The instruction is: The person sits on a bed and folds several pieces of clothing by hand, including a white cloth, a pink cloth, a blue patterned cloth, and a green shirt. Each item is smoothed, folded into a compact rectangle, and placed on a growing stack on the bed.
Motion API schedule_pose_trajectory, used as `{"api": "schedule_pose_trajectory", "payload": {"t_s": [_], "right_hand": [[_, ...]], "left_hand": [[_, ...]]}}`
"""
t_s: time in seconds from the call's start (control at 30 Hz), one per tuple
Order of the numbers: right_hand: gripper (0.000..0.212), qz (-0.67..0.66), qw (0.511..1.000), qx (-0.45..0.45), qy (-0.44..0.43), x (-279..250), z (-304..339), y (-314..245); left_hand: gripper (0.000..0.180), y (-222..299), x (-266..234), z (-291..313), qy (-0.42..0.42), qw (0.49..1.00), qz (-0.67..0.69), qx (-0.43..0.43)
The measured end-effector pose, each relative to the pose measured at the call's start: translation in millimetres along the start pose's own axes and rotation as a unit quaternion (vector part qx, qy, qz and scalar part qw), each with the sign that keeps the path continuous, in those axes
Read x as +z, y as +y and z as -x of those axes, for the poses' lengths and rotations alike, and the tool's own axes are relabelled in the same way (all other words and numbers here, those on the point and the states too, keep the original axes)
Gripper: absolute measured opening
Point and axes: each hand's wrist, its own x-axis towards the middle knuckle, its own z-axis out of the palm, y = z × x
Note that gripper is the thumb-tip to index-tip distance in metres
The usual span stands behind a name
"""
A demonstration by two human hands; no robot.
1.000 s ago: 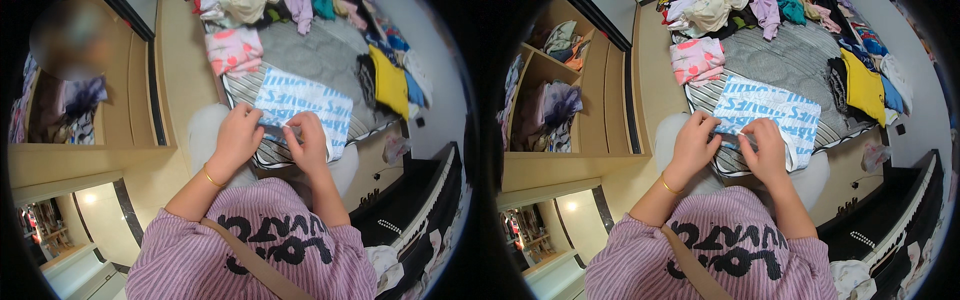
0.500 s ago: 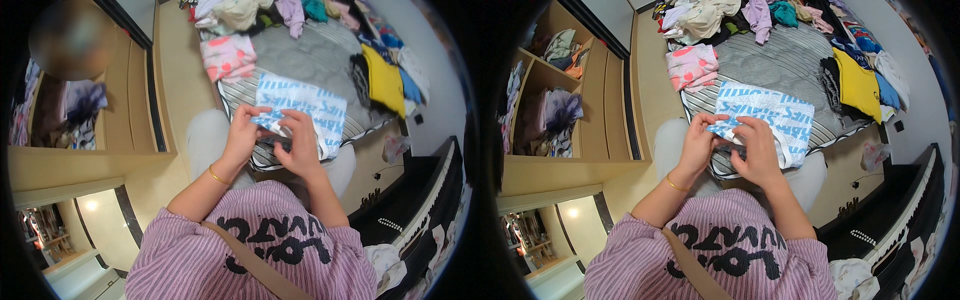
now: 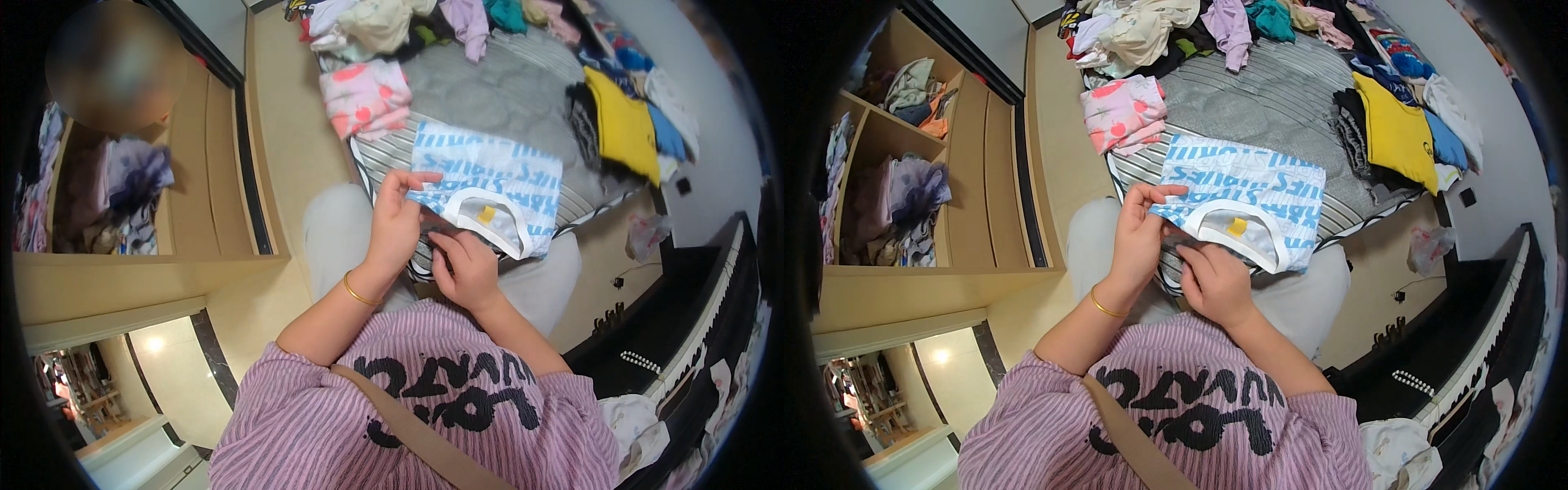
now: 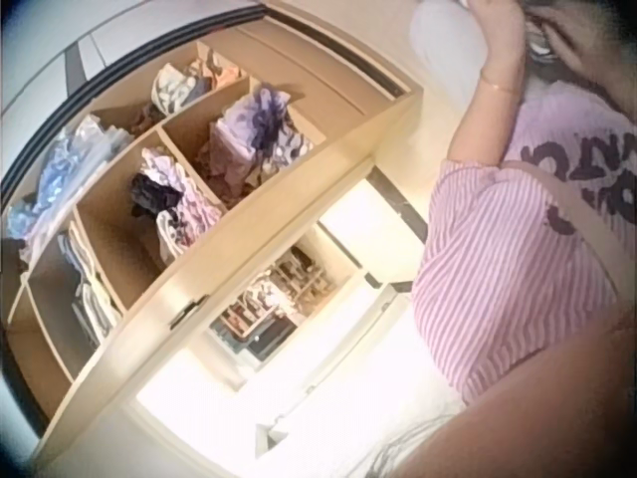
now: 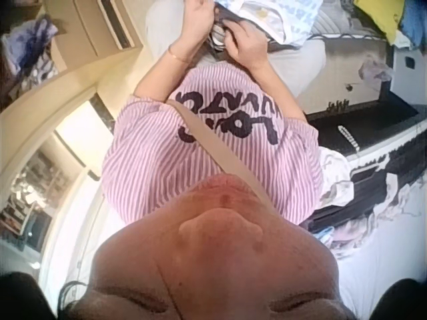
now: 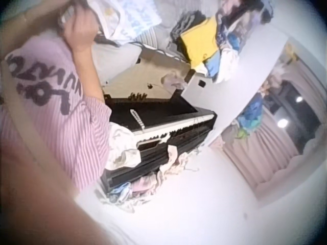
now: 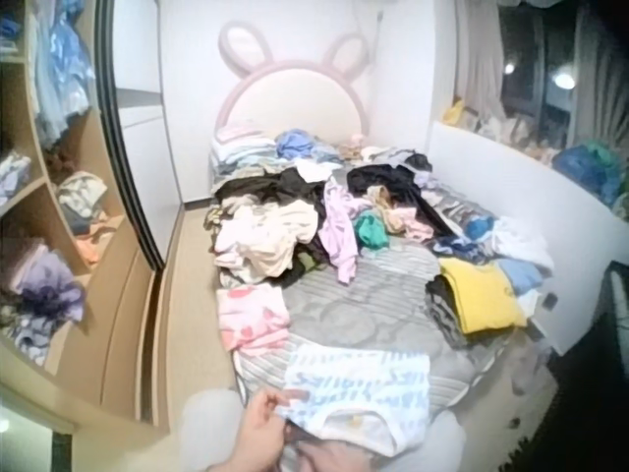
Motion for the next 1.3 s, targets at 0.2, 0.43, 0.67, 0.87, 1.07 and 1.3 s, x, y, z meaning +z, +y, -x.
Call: {"api": "schedule_pose_trajectory", "payload": {"t_s": [0.2, 0.43, 0.67, 0.87, 1.07, 1.3], "right_hand": [[0.033, 0.099, 0.992, 0.078, -0.018, 2.6, -8.3, -2.6], [0.035, 0.108, 0.989, 0.079, -0.065, 16.7, -7.3, 9.8], [0.034, 0.147, 0.977, 0.119, -0.099, 9.2, 11.0, 17.6], [0.042, 0.061, 0.956, 0.166, -0.233, -26.9, 8.8, 7.4], [0.055, 0.097, 0.928, 0.193, -0.303, -30.6, 6.8, -4.1], [0.05, 0.141, 0.962, 0.109, -0.207, -17.2, 14.5, 1.3]], "left_hand": [[0.005, -0.8, 1.3, 3.9, -0.01, 1.0, -0.011, 0.016], [0.019, 1.8, -4.6, 8.1, -0.035, 0.998, -0.036, 0.029], [0.02, -7.3, -21.8, 11.9, -0.03, 0.95, -0.276, 0.144], [0.014, -5.1, -34.2, 20.3, -0.086, 0.864, -0.467, 0.168], [0.024, 0.8, -36.8, -54.3, 0.023, 0.863, -0.495, 0.099], [0.035, -8.6, -32.8, -123.7, 0.049, 0.813, -0.566, 0.128]]}}
